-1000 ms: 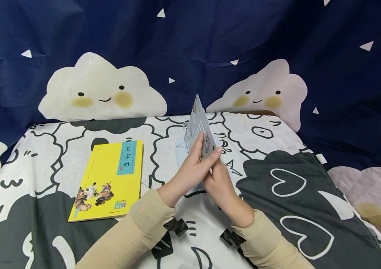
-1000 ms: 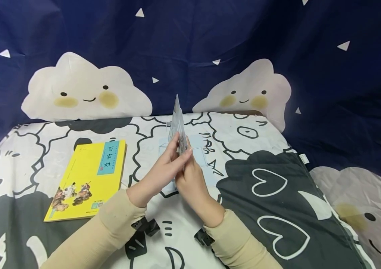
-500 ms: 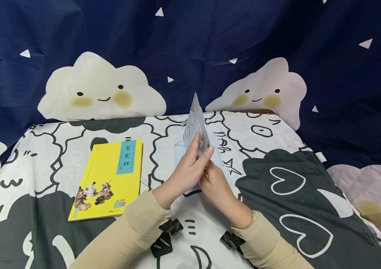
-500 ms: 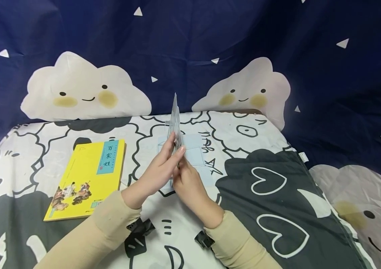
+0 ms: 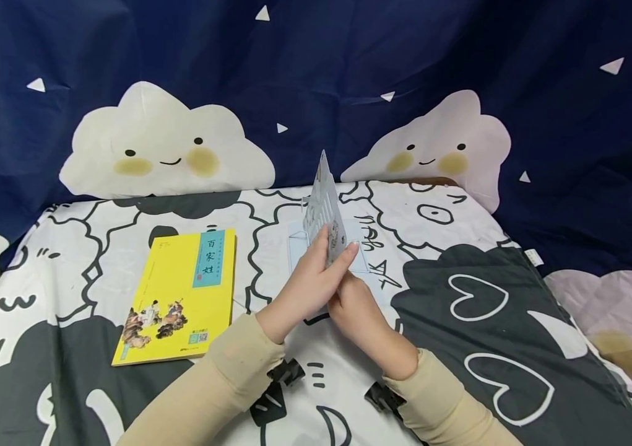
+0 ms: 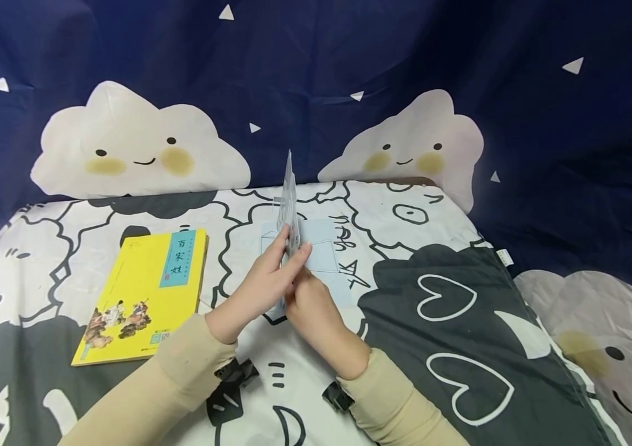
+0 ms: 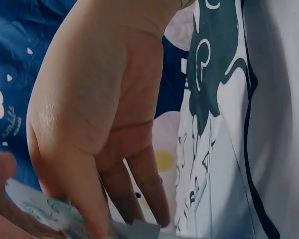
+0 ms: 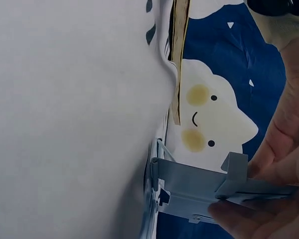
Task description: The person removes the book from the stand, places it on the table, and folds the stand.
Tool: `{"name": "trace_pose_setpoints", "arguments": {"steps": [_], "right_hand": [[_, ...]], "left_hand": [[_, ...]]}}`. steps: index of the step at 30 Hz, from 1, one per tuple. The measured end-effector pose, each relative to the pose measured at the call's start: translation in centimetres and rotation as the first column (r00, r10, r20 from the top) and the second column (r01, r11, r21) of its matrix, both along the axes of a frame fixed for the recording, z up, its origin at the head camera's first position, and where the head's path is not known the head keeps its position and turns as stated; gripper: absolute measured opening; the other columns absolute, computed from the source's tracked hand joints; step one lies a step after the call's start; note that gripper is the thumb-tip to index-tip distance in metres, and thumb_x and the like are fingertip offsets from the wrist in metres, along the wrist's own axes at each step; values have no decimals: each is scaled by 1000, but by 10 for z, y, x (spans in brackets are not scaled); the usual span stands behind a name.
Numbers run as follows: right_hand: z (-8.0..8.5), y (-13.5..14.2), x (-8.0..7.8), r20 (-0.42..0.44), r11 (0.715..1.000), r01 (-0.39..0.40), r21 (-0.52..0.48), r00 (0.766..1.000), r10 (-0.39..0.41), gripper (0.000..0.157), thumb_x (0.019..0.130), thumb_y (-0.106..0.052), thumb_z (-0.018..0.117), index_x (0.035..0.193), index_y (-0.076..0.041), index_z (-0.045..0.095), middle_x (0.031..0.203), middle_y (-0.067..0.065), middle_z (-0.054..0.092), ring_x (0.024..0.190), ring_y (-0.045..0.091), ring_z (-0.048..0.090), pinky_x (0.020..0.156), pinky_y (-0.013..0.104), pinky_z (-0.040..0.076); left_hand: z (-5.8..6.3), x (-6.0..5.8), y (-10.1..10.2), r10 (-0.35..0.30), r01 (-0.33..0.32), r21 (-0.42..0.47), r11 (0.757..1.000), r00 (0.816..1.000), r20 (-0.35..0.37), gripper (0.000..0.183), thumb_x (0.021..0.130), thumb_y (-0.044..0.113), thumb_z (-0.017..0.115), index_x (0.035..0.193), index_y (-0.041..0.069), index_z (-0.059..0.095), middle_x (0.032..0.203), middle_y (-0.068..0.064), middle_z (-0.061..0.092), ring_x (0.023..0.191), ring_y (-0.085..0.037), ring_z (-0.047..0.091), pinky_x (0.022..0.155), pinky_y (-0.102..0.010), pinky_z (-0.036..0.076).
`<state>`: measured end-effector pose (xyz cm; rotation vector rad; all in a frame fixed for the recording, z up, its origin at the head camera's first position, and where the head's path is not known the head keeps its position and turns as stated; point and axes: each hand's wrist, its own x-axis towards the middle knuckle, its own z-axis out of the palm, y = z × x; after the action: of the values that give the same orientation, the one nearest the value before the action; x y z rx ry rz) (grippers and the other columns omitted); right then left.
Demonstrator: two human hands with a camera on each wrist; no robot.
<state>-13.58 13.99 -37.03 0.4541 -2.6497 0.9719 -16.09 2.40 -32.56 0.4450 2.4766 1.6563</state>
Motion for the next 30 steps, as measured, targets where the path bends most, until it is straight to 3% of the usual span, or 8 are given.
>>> {"name": "trace_pose_setpoints", "arguments": {"steps": [4,8,11,14,16,20,24,30], "right_hand": [[-1,0,1,59,999,-43,29,997,42,33,92,2,57,124,13,59,111,25,69,98,34,69,79,47,55],[-3,1,1,167,994,-108,24,981,103,43,95,-1,57,136,13,50,128,25,62,114,34,63,91,48,53],[-4,4,0,283,985,-175,15,945,163,52,100,-7,53,147,10,37,146,24,49,131,34,52,105,48,47],[-7,7,-2,383,963,-268,41,894,233,59,102,-10,50,153,8,25,157,24,32,144,32,37,116,47,36],[-9,10,-3,419,942,-328,68,867,271,63,101,-10,49,154,7,20,161,24,23,148,32,28,119,48,29],[-10,13,-5,443,917,-389,91,840,313,66,98,-9,51,153,9,20,162,26,19,150,35,22,122,49,24],[-9,15,-7,485,918,-387,86,821,300,66,98,-11,51,152,12,20,161,28,18,151,38,18,123,50,19],[-8,20,-11,544,930,-311,198,824,160,67,101,-23,51,150,14,25,162,27,16,153,40,10,124,53,12]], "left_hand": [[2,1,0,-12,12,-25,1000,1000,-4,82,104,55,35,158,1,6,166,-15,7,154,-26,8,126,-43,12],[1,3,-3,-20,21,-10,1000,1000,4,80,105,54,31,159,3,3,166,-15,6,154,-27,7,126,-44,11],[0,5,-6,-30,30,9,999,999,13,78,105,54,30,159,5,2,166,-16,6,154,-28,7,125,-47,11],[-1,6,-9,-40,39,27,999,999,28,76,106,53,29,159,6,1,166,-15,6,154,-29,7,125,-48,11],[-1,6,-11,-47,46,44,998,998,33,76,106,52,29,159,6,1,166,-15,5,154,-30,7,125,-49,11],[-1,6,-16,-54,51,68,996,998,41,74,106,51,29,159,8,1,167,-14,5,154,-29,7,125,-48,10],[-1,6,-22,-62,59,88,994,997,42,72,107,49,28,160,9,2,167,-14,5,154,-29,7,125,-49,10],[-2,7,-30,-73,66,117,991,995,61,68,108,46,28,160,11,2,167,-12,7,154,-28,7,124,-50,12]]}}
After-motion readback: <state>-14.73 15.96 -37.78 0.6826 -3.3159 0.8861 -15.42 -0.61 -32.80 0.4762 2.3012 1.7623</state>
